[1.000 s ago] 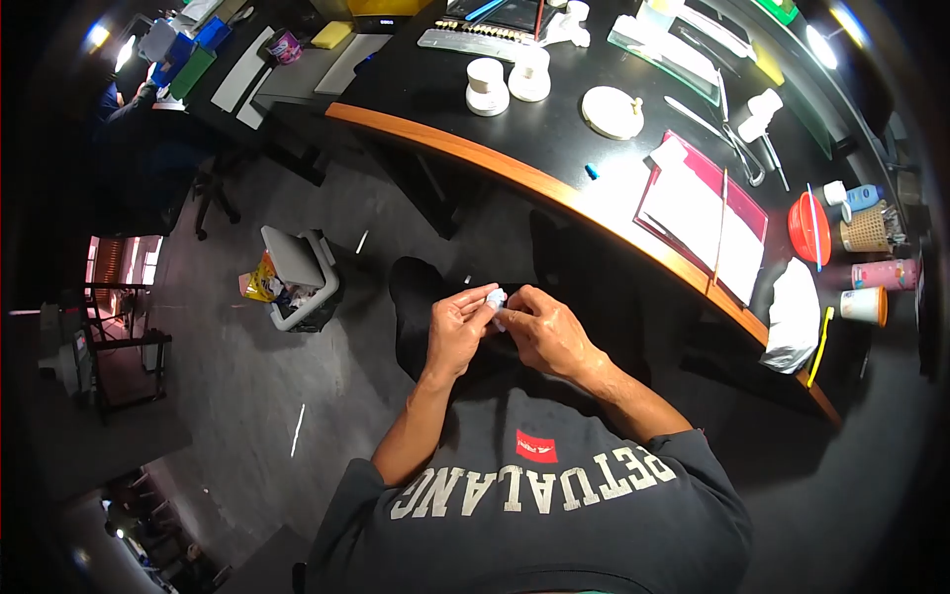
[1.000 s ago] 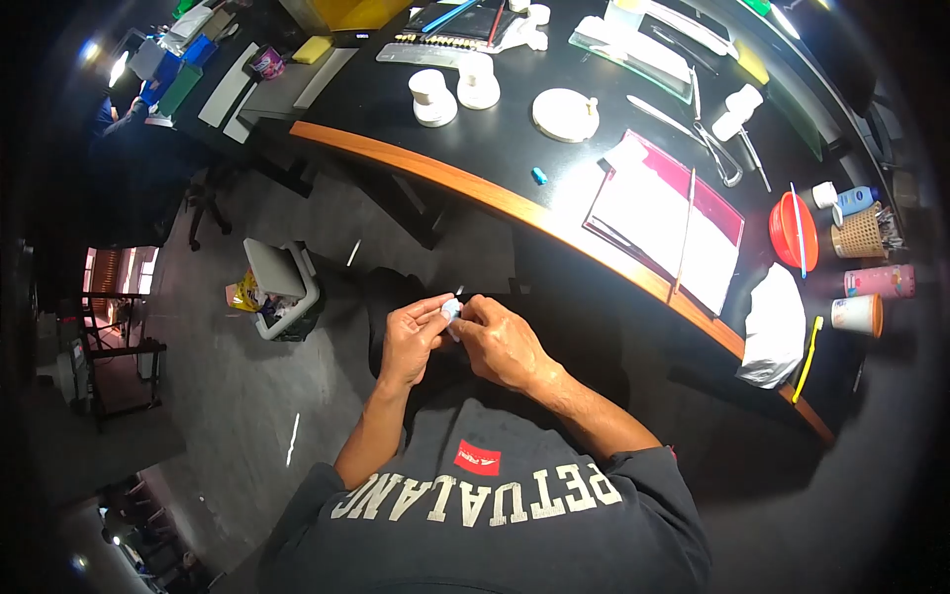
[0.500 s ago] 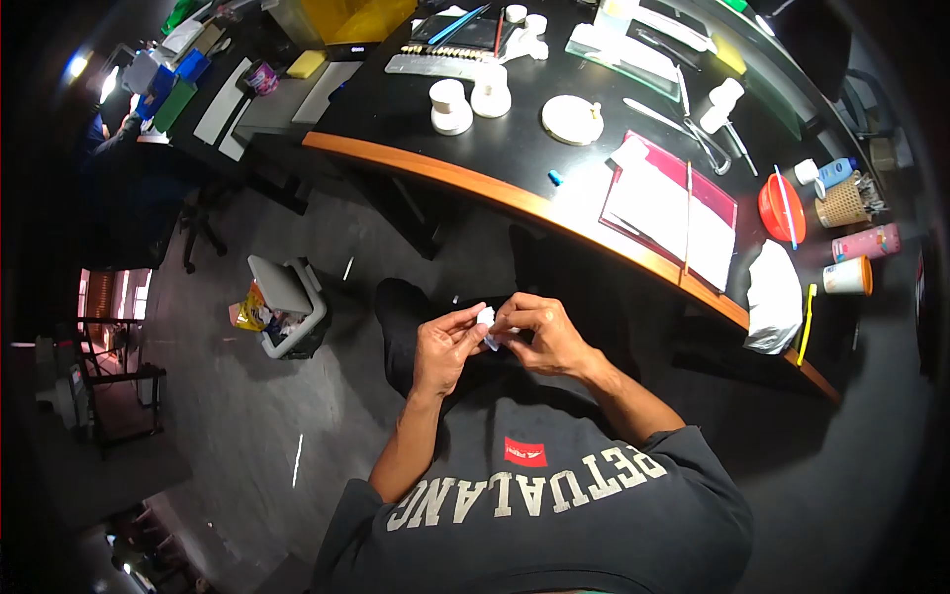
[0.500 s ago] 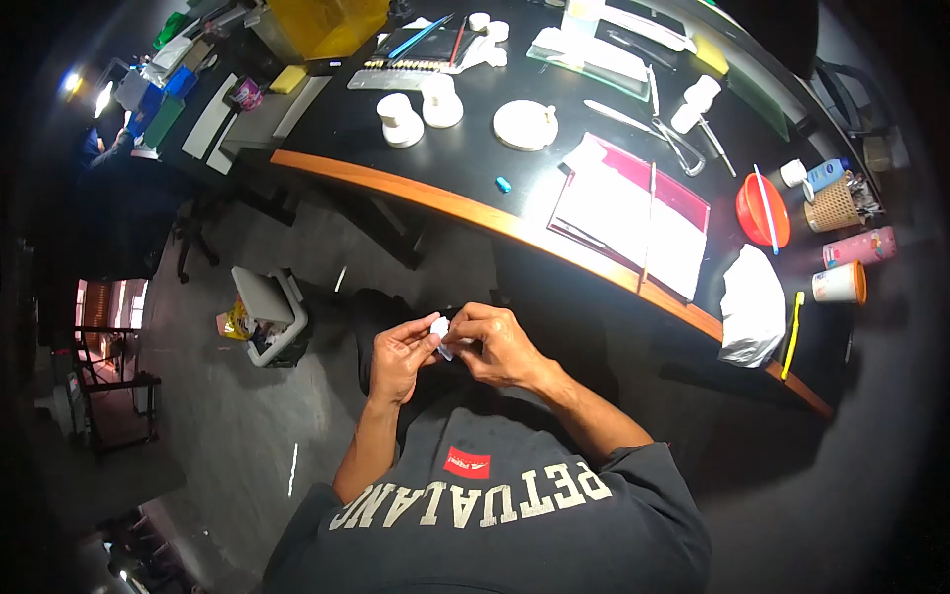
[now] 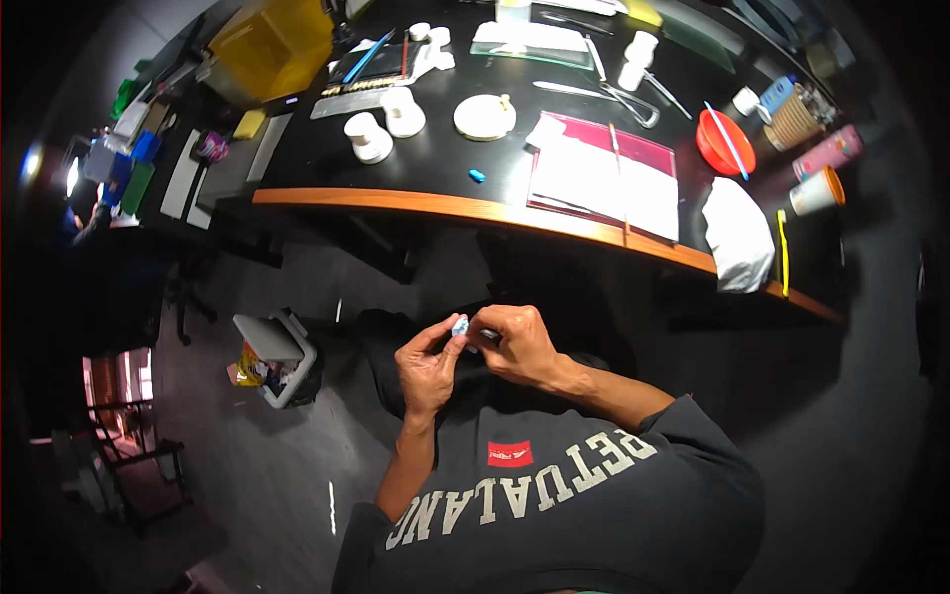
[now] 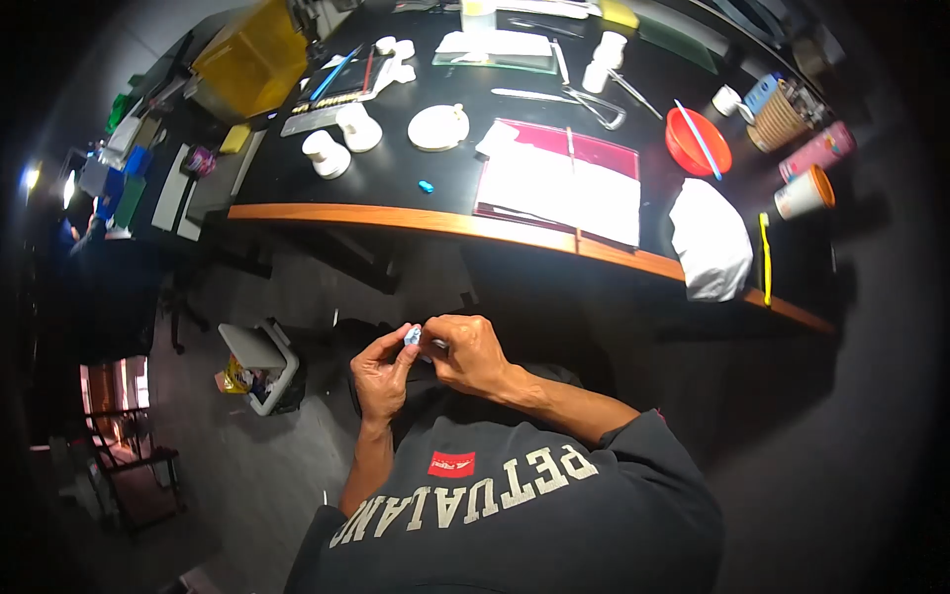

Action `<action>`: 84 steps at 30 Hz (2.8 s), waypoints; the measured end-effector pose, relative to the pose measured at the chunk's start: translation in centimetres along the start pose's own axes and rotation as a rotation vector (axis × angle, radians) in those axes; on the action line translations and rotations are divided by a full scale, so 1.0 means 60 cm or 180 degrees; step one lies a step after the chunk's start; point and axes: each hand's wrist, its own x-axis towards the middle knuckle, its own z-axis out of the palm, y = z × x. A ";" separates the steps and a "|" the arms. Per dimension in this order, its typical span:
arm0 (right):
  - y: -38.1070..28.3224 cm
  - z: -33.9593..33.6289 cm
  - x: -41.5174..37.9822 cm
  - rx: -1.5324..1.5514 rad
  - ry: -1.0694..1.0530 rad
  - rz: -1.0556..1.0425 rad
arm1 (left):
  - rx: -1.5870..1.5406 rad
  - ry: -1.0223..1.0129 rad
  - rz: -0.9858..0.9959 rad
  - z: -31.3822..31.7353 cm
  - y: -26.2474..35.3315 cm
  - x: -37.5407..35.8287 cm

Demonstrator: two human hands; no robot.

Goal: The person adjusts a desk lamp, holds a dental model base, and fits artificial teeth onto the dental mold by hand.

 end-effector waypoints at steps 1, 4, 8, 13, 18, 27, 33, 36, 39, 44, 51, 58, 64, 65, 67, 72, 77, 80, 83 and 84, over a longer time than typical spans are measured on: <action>-0.003 -0.003 -0.003 0.0132 0.0072 0.0113 | -0.0106 0.0059 -0.0056 0.003 -0.003 0.000; -0.016 -0.012 -0.005 0.0438 0.0376 0.0185 | -0.0471 0.0260 -0.0226 0.009 0.001 -0.002; -0.047 -0.070 0.004 0.0485 0.0533 -0.0546 | -0.0980 0.0511 -0.0450 -0.009 -0.004 -0.006; -0.099 -0.206 0.068 -0.0295 0.0301 -0.1070 | -0.1073 0.0643 -0.0494 -0.050 -0.014 -0.015; -0.086 -0.302 0.220 -0.1535 0.0901 -0.1549 | -0.1167 0.0861 -0.0475 -0.054 -0.010 -0.020; 0.025 -0.322 0.452 -0.2721 0.0066 -0.0146 | -0.1341 0.0853 -0.0451 -0.057 -0.021 -0.036; 0.031 -0.301 0.472 -0.2743 -0.0191 -0.0065 | -0.1348 0.1134 -0.0518 -0.106 -0.042 -0.040; 0.020 -0.298 0.467 -0.2628 -0.0547 0.0155 | -0.1339 0.1229 -0.0450 -0.129 -0.056 -0.035; 0.032 -0.293 0.473 -0.2576 -0.0597 0.0352 | -0.1264 0.1293 -0.0403 -0.139 -0.053 -0.025; 0.008 -0.274 0.469 -0.2777 -0.0631 0.0645 | -0.1227 0.1325 -0.0365 -0.137 -0.045 -0.010; 0.035 -0.271 0.474 -0.2494 -0.0499 0.0664 | -0.1215 0.1242 -0.0382 -0.125 -0.045 -0.014; 0.021 -0.274 0.465 -0.2397 -0.0310 0.0617 | -0.1238 0.1340 -0.0380 -0.132 -0.051 -0.024; 0.028 -0.297 0.462 -0.2281 -0.0211 0.0193 | -0.1166 0.1351 -0.0333 -0.133 -0.041 -0.030; 0.025 -0.310 0.459 -0.2105 -0.0255 0.0255 | -0.1138 0.1345 -0.0335 -0.134 -0.039 -0.031; 0.006 -0.332 0.444 -0.1938 -0.0293 0.0272 | -0.1151 0.1352 -0.0339 -0.134 -0.038 -0.034; 0.020 -0.398 0.398 -0.1234 -0.0194 0.0397 | -0.1242 0.1216 -0.0281 -0.119 -0.017 -0.022; 0.054 -0.470 0.353 -0.0495 -0.0113 -0.0011 | -0.1020 0.0741 -0.0059 -0.080 0.048 0.026; 0.044 -0.491 0.334 -0.0156 0.0142 -0.0437 | -0.0886 0.0414 0.0150 -0.039 0.094 0.072; 0.018 -0.478 0.329 -0.0265 0.0574 -0.0354 | -0.0664 -0.0001 0.0405 0.020 0.147 0.126; 0.025 -0.474 0.333 -0.0372 0.0690 -0.0375 | -0.0489 -0.0054 0.0442 0.044 0.163 0.146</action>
